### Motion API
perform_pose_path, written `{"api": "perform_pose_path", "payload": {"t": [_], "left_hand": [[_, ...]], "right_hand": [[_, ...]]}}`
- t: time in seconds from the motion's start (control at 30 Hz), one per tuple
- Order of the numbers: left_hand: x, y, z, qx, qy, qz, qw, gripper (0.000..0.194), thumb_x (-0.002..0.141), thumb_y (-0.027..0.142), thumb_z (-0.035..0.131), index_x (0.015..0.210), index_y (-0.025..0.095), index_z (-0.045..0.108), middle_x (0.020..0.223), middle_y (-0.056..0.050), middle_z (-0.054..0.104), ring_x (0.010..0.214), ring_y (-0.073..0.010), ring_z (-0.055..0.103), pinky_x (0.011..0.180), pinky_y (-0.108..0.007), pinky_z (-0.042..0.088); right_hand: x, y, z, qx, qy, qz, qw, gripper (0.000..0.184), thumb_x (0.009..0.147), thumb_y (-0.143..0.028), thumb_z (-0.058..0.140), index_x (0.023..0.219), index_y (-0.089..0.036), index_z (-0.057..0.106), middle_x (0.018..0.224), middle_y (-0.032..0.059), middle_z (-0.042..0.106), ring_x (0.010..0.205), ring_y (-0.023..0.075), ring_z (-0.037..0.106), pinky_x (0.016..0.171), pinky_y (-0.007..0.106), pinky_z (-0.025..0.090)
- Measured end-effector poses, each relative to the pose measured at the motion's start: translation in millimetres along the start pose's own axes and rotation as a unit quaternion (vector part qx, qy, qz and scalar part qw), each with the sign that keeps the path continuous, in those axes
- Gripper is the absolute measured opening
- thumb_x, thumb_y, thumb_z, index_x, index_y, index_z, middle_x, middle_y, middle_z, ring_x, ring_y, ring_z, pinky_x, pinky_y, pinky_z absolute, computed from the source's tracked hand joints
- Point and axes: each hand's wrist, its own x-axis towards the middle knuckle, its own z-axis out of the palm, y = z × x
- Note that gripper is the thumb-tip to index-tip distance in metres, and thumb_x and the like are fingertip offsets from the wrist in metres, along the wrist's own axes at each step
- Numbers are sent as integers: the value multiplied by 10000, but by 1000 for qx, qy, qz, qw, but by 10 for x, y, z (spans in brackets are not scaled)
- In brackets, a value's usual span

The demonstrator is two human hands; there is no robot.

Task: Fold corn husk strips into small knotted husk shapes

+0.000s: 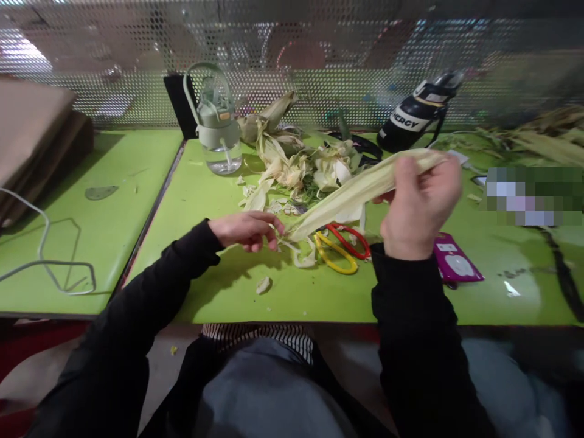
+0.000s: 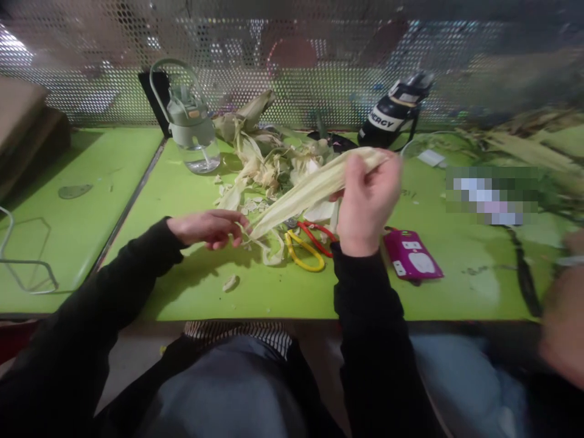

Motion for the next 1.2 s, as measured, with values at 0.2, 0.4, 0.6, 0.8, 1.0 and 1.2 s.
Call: {"api": "perform_pose_path", "payload": {"t": [0.2,0.4,0.6,0.8,1.0,1.2], "left_hand": [[-24,129,74,10,156,165,974,280,976,357,531,1025,125,679,1008,-76,694,682,-64,630,567,-176,484],[122,49,392,19,74,82,994,296,873,258,713,667,151,530,533,61,496,426,-28,482,394,-150,309],[112,-28,415,-94,6,41,995,151,1003,218,465,921,155,575,790,-50,722,583,-95,674,483,-180,482],[90,9,539,-66,53,40,996,124,984,145,406,975,146,530,940,-79,704,644,-118,714,478,-190,494],[86,33,485,8,56,75,996,180,887,20,470,902,121,618,794,16,616,500,-9,500,410,-135,376],[82,-2,504,-60,75,138,986,116,933,255,573,920,140,584,830,3,621,570,-43,591,406,-150,379]], "right_hand": [[-233,-152,133,-28,-205,61,976,178,848,-364,723,874,-244,594,756,9,647,578,145,578,470,288,480],[-365,-83,259,-78,-205,26,975,237,862,-448,697,877,-256,560,714,3,639,541,148,575,447,299,467],[-306,-3,244,-84,-200,23,976,278,878,-512,670,931,-264,555,703,-4,625,517,137,550,451,301,444],[-297,12,239,-77,-189,12,979,285,875,-497,688,934,-256,548,744,-6,619,536,116,546,447,272,430],[-244,43,235,64,-260,148,952,306,870,-536,686,886,-259,558,637,-47,509,441,88,431,370,253,343],[-272,-6,260,104,-236,197,946,332,796,-498,773,867,-268,543,622,-63,505,398,73,369,322,246,259]]}}
